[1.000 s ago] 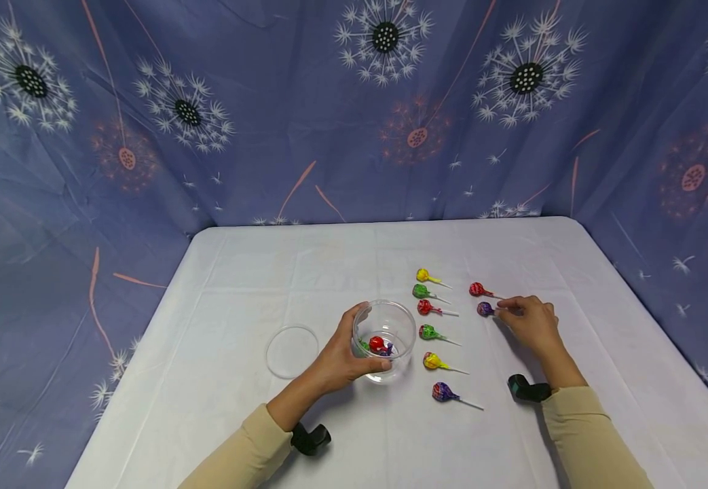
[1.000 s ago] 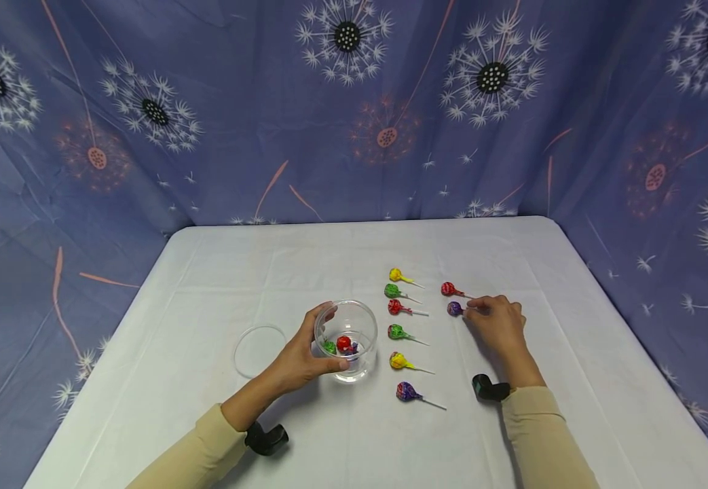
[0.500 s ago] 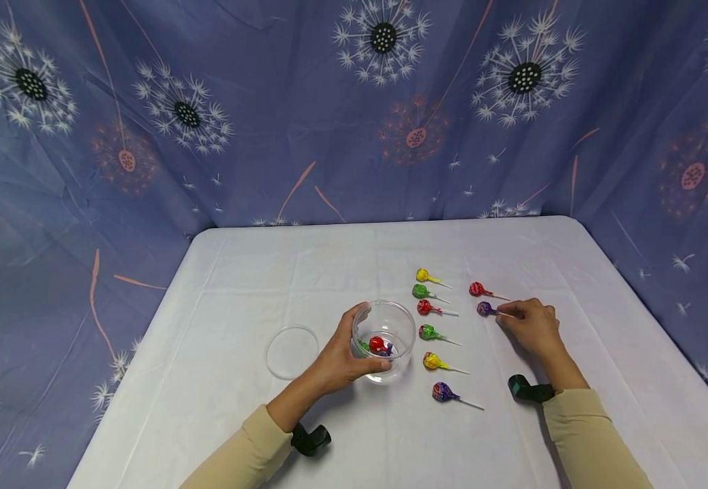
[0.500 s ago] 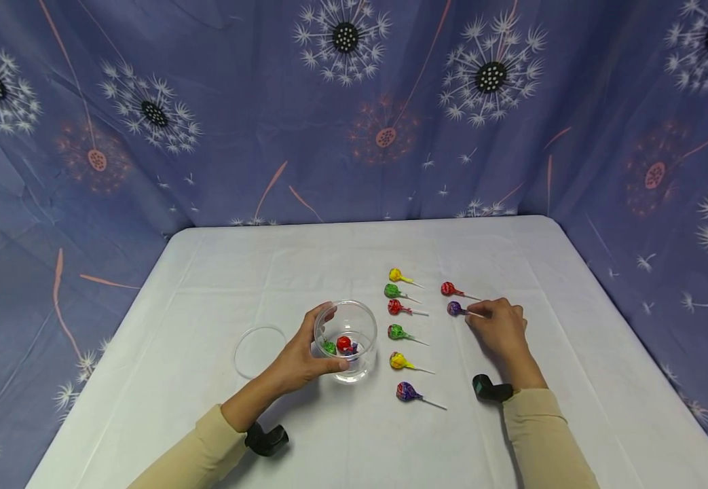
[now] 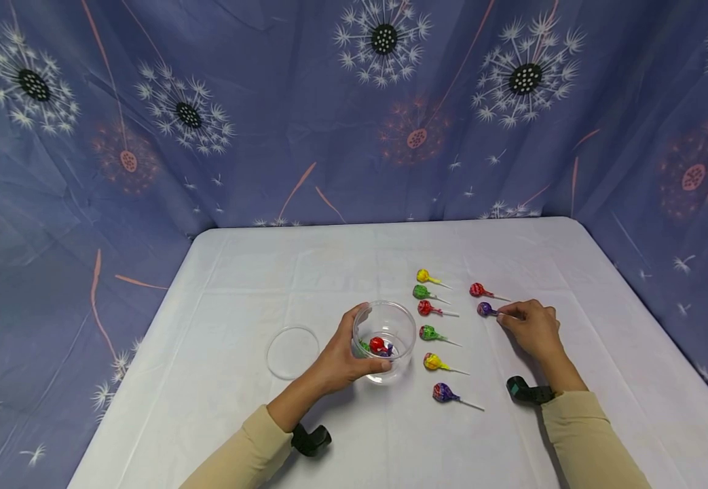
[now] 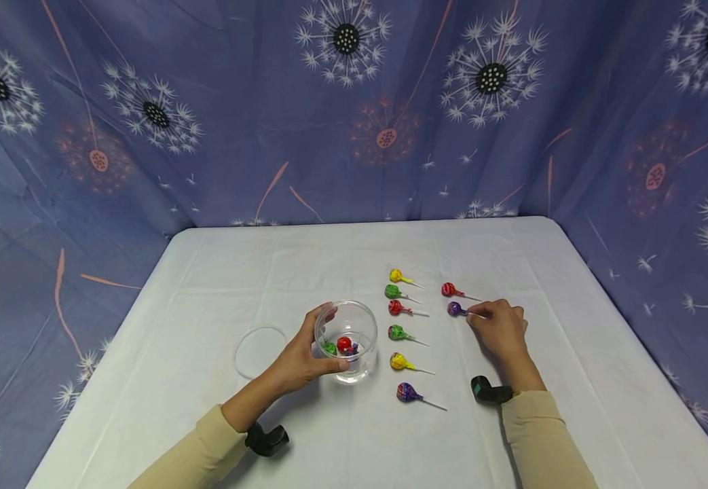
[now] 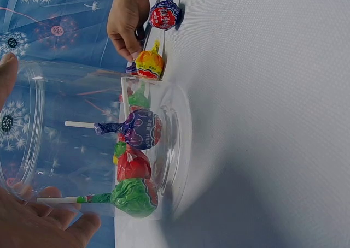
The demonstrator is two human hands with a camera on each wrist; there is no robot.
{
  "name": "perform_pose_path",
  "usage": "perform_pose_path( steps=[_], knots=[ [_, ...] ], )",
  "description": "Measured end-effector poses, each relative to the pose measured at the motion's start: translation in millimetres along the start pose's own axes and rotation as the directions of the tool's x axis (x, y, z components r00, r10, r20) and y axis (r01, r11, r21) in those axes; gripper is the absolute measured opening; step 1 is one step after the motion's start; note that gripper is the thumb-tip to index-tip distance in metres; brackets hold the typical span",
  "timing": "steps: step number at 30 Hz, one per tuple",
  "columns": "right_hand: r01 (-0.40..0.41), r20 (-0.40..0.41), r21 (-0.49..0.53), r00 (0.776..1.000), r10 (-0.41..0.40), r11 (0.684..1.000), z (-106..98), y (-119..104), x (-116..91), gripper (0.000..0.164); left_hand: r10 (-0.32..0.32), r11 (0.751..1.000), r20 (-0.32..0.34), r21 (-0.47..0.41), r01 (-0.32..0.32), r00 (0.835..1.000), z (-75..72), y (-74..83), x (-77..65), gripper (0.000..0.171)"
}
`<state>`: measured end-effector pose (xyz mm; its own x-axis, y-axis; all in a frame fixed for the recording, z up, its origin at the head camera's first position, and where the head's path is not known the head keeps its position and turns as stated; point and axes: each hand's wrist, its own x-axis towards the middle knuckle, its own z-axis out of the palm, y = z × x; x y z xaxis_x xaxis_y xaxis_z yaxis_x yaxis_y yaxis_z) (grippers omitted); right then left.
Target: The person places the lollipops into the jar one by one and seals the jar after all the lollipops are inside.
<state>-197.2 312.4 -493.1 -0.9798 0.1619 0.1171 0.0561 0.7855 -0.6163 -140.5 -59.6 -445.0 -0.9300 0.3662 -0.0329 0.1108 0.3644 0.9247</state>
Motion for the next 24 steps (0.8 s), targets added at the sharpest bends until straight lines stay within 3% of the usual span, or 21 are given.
perform_pose_path(
  steps=[9, 24],
  knots=[
    [0.042, -0.016, 0.053, 0.999, -0.041, 0.998, -3.4, -14.0, -7.4, 0.019, -0.004, 1.000, 0.001, -0.012, 0.004, 1.000, 0.2, 0.6, -0.6, 0.098],
    [0.135, -0.031, 0.127, 0.991, -0.132, 0.983, -5.3, -74.6, -17.7, 0.023, 0.000, 1.000, -0.002, 0.002, 0.000, 1.000, -0.3, 0.4, -0.4, 0.098]
  ],
)
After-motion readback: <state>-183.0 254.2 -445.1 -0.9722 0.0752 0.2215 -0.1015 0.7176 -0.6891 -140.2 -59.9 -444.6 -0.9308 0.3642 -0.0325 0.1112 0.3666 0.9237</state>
